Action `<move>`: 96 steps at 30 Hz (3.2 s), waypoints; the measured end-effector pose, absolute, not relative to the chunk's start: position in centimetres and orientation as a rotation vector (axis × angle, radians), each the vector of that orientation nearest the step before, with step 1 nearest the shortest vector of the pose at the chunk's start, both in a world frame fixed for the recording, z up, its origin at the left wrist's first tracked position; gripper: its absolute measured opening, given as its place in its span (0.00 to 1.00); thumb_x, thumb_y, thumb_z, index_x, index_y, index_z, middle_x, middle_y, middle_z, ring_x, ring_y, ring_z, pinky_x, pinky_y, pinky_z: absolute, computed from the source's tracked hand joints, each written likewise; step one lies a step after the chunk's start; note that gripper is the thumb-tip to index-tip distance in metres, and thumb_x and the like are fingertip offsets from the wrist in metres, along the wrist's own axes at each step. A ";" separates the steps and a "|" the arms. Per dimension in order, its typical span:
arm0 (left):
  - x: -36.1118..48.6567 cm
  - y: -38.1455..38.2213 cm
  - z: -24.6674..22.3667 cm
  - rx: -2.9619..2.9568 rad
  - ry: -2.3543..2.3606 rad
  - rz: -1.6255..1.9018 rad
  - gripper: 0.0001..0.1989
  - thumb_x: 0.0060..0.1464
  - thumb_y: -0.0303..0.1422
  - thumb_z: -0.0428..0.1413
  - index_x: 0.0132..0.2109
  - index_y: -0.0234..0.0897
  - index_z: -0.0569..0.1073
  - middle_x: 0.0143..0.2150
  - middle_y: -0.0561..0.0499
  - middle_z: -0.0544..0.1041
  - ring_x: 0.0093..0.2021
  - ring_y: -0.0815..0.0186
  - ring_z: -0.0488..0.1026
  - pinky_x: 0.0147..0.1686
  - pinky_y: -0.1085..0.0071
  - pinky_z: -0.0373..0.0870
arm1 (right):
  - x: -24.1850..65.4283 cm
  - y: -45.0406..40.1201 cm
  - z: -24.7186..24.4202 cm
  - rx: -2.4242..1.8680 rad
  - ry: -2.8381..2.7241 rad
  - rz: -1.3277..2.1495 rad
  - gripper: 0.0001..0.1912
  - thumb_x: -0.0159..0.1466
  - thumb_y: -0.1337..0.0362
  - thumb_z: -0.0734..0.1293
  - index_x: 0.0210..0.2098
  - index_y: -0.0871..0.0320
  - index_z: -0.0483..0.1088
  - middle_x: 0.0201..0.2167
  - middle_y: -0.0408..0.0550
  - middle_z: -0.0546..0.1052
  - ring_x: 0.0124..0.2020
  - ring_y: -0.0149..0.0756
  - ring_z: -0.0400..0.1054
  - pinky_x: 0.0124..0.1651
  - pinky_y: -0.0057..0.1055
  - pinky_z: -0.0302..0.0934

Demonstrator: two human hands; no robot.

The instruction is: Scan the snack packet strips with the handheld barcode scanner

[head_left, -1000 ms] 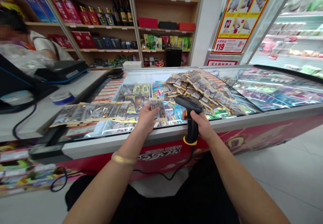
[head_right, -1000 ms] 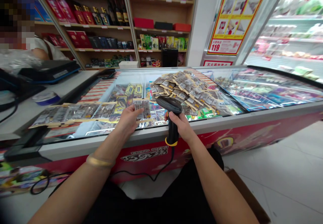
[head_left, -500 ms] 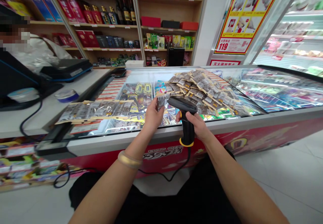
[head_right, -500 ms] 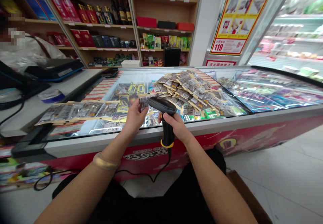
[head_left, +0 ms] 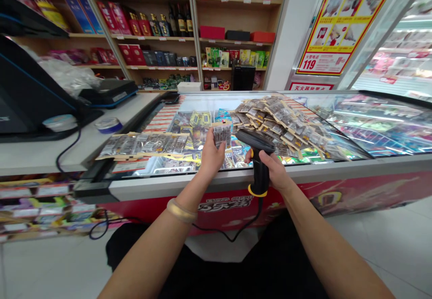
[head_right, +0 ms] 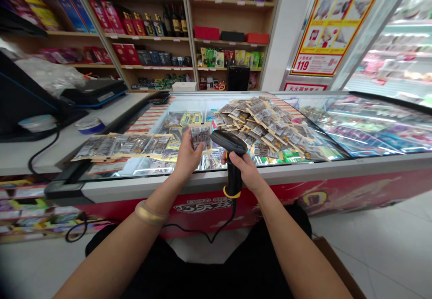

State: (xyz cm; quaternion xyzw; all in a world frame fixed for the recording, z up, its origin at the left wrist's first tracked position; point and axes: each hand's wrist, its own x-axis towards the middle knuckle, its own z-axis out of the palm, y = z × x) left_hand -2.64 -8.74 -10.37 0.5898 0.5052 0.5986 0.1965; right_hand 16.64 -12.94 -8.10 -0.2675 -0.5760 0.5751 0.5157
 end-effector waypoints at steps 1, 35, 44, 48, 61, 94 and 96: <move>-3.4 -9.0 -10.2 1.669 1.475 1.706 0.31 0.54 0.28 0.55 0.64 0.35 0.60 0.62 0.37 0.70 0.61 0.53 0.69 0.61 0.56 0.65 | 16.5 -12.9 -8.2 -0.639 -1.388 1.380 0.23 0.58 0.42 0.69 0.31 0.57 0.73 0.29 0.47 0.74 0.34 0.39 0.67 0.42 0.35 0.61; -8.5 -11.0 -8.6 2.211 1.925 1.376 0.15 0.58 0.34 0.51 0.50 0.38 0.76 0.49 0.42 0.76 0.50 0.55 0.72 0.54 0.55 0.68 | 15.5 -11.3 -8.5 -0.685 -1.289 1.391 0.24 0.54 0.41 0.71 0.30 0.57 0.74 0.27 0.46 0.75 0.31 0.38 0.68 0.40 0.36 0.63; 3.7 -5.7 -6.7 1.716 1.614 1.150 0.06 0.49 0.31 0.60 0.36 0.37 0.79 0.33 0.46 0.80 0.39 0.56 0.78 0.46 0.62 0.71 | 25.1 -12.0 -8.2 -0.849 -1.228 1.143 0.25 0.56 0.39 0.69 0.30 0.57 0.74 0.27 0.48 0.73 0.33 0.40 0.68 0.40 0.36 0.63; 5.7 -3.5 -7.0 1.531 1.550 1.185 0.06 0.43 0.31 0.64 0.24 0.38 0.74 0.23 0.48 0.76 0.41 0.52 0.78 0.46 0.61 0.70 | 25.9 -12.3 -8.2 -0.871 -1.222 1.136 0.25 0.57 0.39 0.68 0.31 0.56 0.73 0.28 0.48 0.74 0.34 0.41 0.69 0.38 0.36 0.62; 4.8 -3.1 -6.5 1.043 1.360 1.137 0.11 0.42 0.31 0.65 0.24 0.37 0.69 0.21 0.50 0.72 0.29 0.61 0.77 0.37 0.59 0.78 | 25.8 -12.1 -8.5 -0.853 -1.206 1.167 0.25 0.55 0.39 0.70 0.30 0.57 0.74 0.26 0.48 0.74 0.30 0.39 0.68 0.33 0.35 0.61; -4.2 -10.0 -8.8 1.118 1.275 1.840 0.15 0.42 0.34 0.64 0.39 0.33 0.79 0.38 0.47 0.81 0.42 0.62 0.77 0.48 0.67 0.71 | 13.3 -12.6 -8.4 -0.614 -1.360 1.483 0.24 0.54 0.41 0.71 0.31 0.57 0.73 0.29 0.47 0.73 0.33 0.38 0.66 0.43 0.37 0.62; -4.2 -10.1 -8.8 1.125 1.262 1.826 0.15 0.42 0.34 0.65 0.39 0.33 0.79 0.36 0.48 0.81 0.40 0.62 0.77 0.47 0.67 0.72 | 13.1 -12.7 -8.3 -0.603 -1.352 1.488 0.24 0.55 0.41 0.70 0.31 0.57 0.73 0.29 0.47 0.73 0.33 0.38 0.67 0.43 0.37 0.62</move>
